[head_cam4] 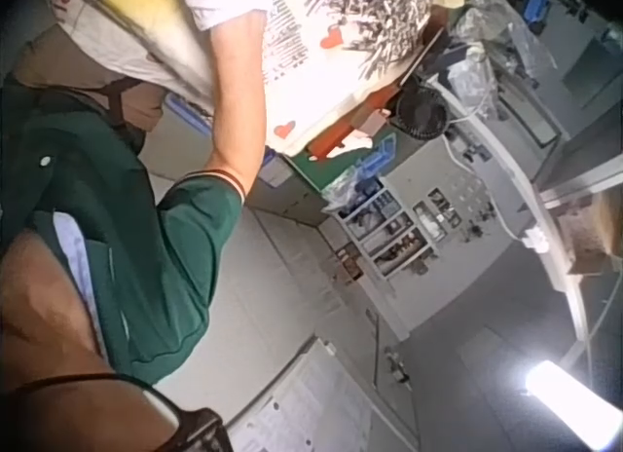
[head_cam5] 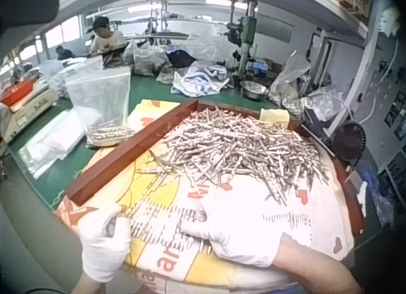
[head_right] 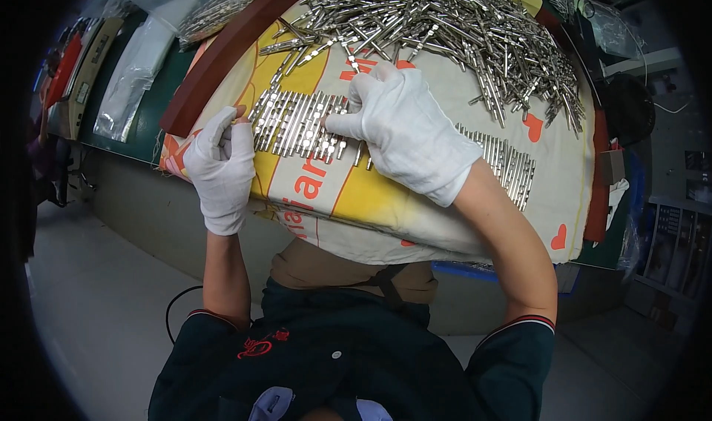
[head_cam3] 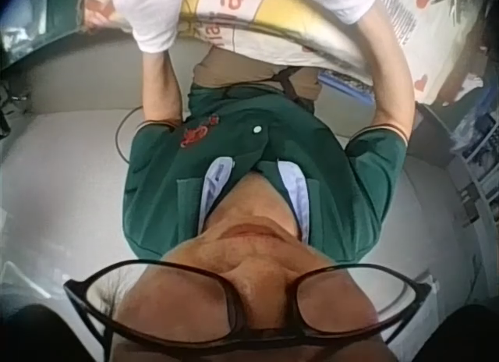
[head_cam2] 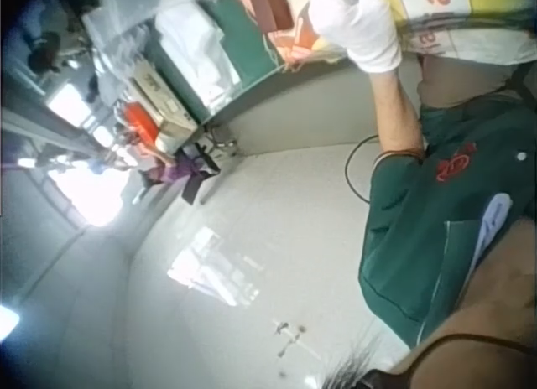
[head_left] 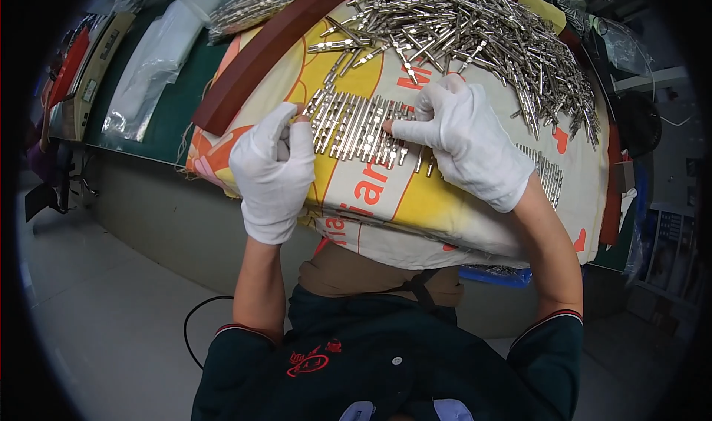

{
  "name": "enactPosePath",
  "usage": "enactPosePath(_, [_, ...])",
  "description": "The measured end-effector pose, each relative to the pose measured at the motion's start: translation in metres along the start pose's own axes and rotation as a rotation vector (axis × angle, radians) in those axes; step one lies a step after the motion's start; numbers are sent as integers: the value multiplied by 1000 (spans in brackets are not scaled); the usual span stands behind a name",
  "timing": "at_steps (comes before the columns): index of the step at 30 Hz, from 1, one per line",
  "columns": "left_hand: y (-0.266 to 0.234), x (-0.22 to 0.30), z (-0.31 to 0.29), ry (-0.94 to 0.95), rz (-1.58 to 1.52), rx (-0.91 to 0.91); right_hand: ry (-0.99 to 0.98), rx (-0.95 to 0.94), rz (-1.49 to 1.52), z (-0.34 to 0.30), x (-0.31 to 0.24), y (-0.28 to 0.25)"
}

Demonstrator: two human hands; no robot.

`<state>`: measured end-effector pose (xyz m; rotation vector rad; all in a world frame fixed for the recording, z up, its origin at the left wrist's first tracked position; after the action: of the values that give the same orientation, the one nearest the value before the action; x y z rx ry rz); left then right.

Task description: Sorting, aligning, and packaging small metal pins into plastic bags at a workbench.

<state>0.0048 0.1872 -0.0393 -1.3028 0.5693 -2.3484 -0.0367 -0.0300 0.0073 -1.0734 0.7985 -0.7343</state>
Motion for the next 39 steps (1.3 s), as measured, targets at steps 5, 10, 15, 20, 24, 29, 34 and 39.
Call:
enactPosePath(5, [0, 1, 1, 37, 3, 14, 7, -18, 55, -6, 6, -4])
enactPosePath(10, [-2, 1, 2, 109, -39, 119, 66, 21, 143, -10, 6, -3])
enactPosePath(15, [0, 1, 1, 24, 13, 14, 87, 15, 164, -18, 11, -3])
enactPosePath(20, [-1, 1, 1, 12, 18, 8, 85, 80, 182, -15, 12, -6])
enactPosePath(24, [-1, 1, 1, 26, 11, 22, 49, 114, 161, -5, 7, -6])
enactPosePath(29, [2, 4, 4, 96, -42, 130, 39, 76, 143, -4, 9, -1])
enactPosePath(34, [1, 1, 3, 105, -25, 124, 51, 109, 127, -5, 8, -1])
enactPosePath(39, [1, 5, 5, 105, -41, 122, 50, 54, 110, -10, 6, -4])
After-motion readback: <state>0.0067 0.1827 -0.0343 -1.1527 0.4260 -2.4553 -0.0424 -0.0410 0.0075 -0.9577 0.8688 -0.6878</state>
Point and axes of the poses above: each hand's wrist, its own z-axis towards the middle knuckle, its own y-axis out of the palm, x = y × z, the point moved 4 cm from there along z, towards the middle knuckle, and after that the axes turned 2 degrees about y, right-handed, at the moved point
